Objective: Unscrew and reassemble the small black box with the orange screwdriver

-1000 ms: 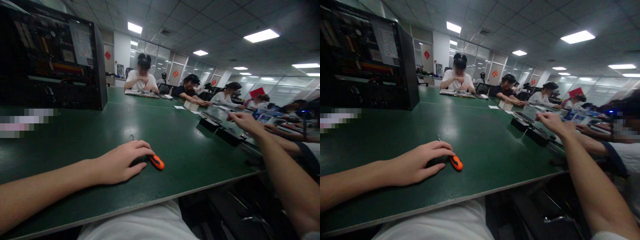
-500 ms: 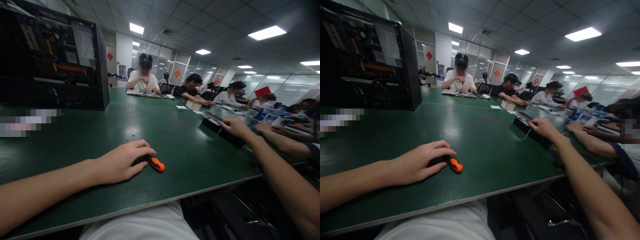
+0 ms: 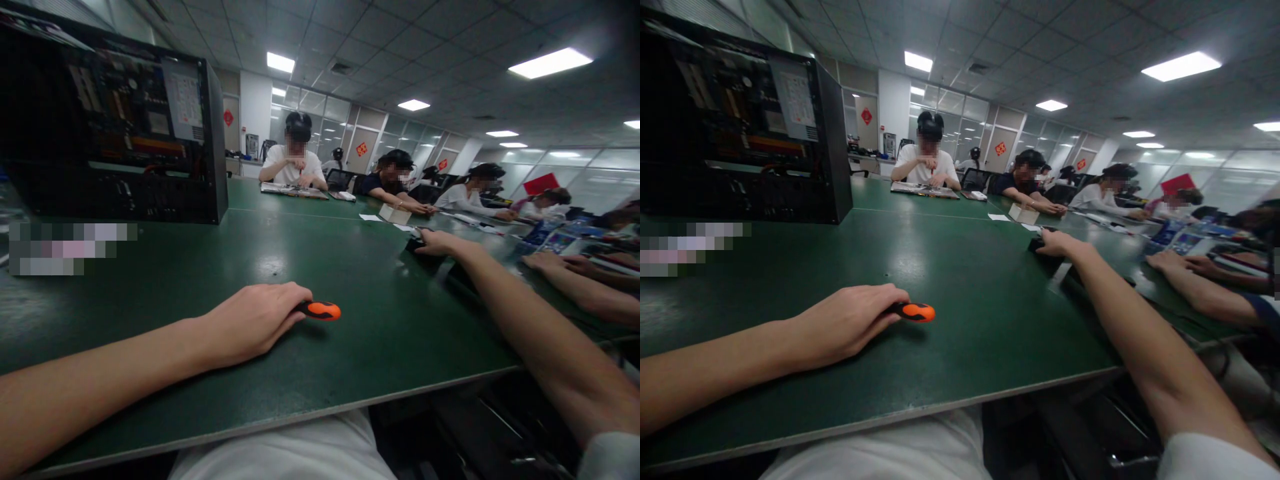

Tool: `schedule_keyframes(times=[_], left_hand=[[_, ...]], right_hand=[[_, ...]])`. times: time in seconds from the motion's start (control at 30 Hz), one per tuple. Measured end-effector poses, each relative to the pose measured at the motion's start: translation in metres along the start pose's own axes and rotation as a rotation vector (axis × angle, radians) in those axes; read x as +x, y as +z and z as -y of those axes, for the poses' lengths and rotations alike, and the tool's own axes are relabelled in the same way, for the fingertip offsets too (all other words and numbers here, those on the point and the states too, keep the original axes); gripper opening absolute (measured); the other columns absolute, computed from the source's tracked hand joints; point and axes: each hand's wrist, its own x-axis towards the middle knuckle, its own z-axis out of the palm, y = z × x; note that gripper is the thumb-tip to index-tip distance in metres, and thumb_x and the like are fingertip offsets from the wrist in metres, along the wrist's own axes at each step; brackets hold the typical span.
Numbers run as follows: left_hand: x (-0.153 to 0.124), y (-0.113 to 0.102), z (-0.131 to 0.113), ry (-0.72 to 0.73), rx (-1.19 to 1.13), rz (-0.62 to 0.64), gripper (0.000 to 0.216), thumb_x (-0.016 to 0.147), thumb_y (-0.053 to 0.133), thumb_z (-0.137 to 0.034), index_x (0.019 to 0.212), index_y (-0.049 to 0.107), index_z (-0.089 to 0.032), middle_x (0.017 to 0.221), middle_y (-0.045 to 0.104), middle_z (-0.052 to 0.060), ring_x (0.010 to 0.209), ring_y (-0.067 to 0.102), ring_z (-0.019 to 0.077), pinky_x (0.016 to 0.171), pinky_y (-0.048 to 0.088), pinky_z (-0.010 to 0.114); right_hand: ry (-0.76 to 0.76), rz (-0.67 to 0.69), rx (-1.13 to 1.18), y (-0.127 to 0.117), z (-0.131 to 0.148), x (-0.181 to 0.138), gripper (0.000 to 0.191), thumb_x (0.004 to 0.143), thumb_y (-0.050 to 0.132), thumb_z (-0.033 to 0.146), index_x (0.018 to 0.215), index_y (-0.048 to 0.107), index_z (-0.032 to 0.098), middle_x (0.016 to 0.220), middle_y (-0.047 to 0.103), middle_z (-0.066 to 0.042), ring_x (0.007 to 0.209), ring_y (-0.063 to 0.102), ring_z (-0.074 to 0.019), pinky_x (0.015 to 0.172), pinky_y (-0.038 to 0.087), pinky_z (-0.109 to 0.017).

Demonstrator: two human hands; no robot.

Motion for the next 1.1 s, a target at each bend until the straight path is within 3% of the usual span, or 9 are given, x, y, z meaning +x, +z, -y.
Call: schedule_keyframes(times=[0.2,0.27,0.37,0.47,0.67,0.77,0.9,1.0,1.1], left_hand=[[0.0,-0.012,0.01,-0.23,-0.099,-0.217,0.042,0.106,0.039,-0.038,0.144,0.048,-0.022,0.092,0.071,0.002,0.073,0.067,0.0215,0.072,0.05,0.032],[0.002,-0.015,0.012,-0.263,-0.147,-0.288,0.046,0.105,0.038,-0.04,0.147,0.047,-0.023,0.102,0.072,0.004,0.082,0.068,0.0225,0.08,0.051,0.033],[0.005,-0.014,0.016,-0.272,-0.153,-0.359,0.052,0.104,0.037,-0.04,0.153,0.045,-0.024,0.129,0.066,0.008,0.107,0.065,0.0269,0.095,0.05,0.038],[0.006,-0.012,0.018,-0.29,-0.063,-0.333,0.063,0.101,0.041,-0.045,0.159,0.036,-0.024,0.125,0.065,0.011,0.108,0.062,0.0305,0.097,0.049,0.044],[0.008,-0.013,0.021,-0.297,0.029,-0.332,0.069,0.099,0.042,-0.052,0.161,0.032,-0.022,0.109,0.062,0.011,0.096,0.061,0.03,0.086,0.051,0.044],[0.009,-0.011,0.019,-0.277,0.075,-0.318,0.065,0.098,0.045,-0.05,0.157,0.039,-0.024,0.107,0.061,0.01,0.097,0.061,0.0304,0.086,0.051,0.044],[0.009,-0.008,0.013,-0.214,0.034,-0.329,0.066,0.096,0.053,-0.044,0.156,0.038,-0.021,0.116,0.062,0.012,0.103,0.061,0.0302,0.093,0.051,0.046],[0.009,-0.01,0.014,-0.24,-0.086,-0.379,0.083,0.091,0.063,-0.045,0.161,0.024,-0.02,0.128,0.062,0.013,0.106,0.062,0.028,0.098,0.05,0.045],[0.009,-0.014,0.022,-0.295,-0.301,-0.301,0.08,0.09,0.065,-0.049,0.156,0.032,-0.018,0.131,0.064,0.013,0.113,0.064,0.0275,0.1,0.051,0.043]], right_hand=[[-0.391,0.023,0.003,-0.006,0.109,-0.022,0.028,0.093,0.066,0.031,0.113,0.055,0.016,0.109,0.068,-0.014,0.092,0.064,-0.0207,0.078,0.046,-0.03],[-0.572,0.025,0.042,-0.009,0.149,-0.046,0.034,0.095,0.063,0.04,0.12,0.05,0.019,0.119,0.066,-0.011,0.102,0.063,-0.0206,0.083,0.045,-0.029],[-0.867,-0.004,0.129,-0.013,0.2,-0.081,0.035,0.098,0.057,0.047,0.118,0.049,0.02,0.114,0.066,-0.009,0.096,0.062,-0.0202,0.079,0.044,-0.03],[-1.106,-0.05,0.293,-0.015,0.232,-0.104,0.034,0.098,0.056,0.046,0.113,0.049,0.017,0.108,0.065,-0.011,0.089,0.06,-0.0196,0.075,0.043,-0.03],[-1.096,0.058,0.799,-0.025,0.245,-0.095,0.043,0.092,0.063,0.057,0.101,0.06,0.016,0.104,0.068,-0.007,0.092,0.062,-0.0163,0.082,0.048,-0.028],[-0.982,0.112,1.065,-0.03,0.242,-0.085,0.05,0.09,0.062,0.063,0.107,0.058,0.016,0.084,0.066,-0.001,0.07,0.058,-0.0119,0.062,0.046,-0.024],[-1.035,0.219,0.951,-0.054,0.238,-0.084,0.045,0.09,0.067,0.055,0.106,0.063,0.013,0.067,0.06,0.002,0.059,0.055,-0.0101,0.052,0.043,-0.022],[-1.065,0.091,0.82,-0.092,0.23,-0.09,0.035,0.092,0.068,0.045,0.098,0.067,0.011,0.063,0.059,0.002,0.056,0.053,-0.0079,0.05,0.04,-0.02],[-0.991,-0.224,0.773,-0.131,0.216,-0.102,0.024,0.094,0.065,0.033,0.087,0.066,0.01,0.058,0.053,0.005,0.05,0.044,-0.004,0.045,0.031,-0.019]])
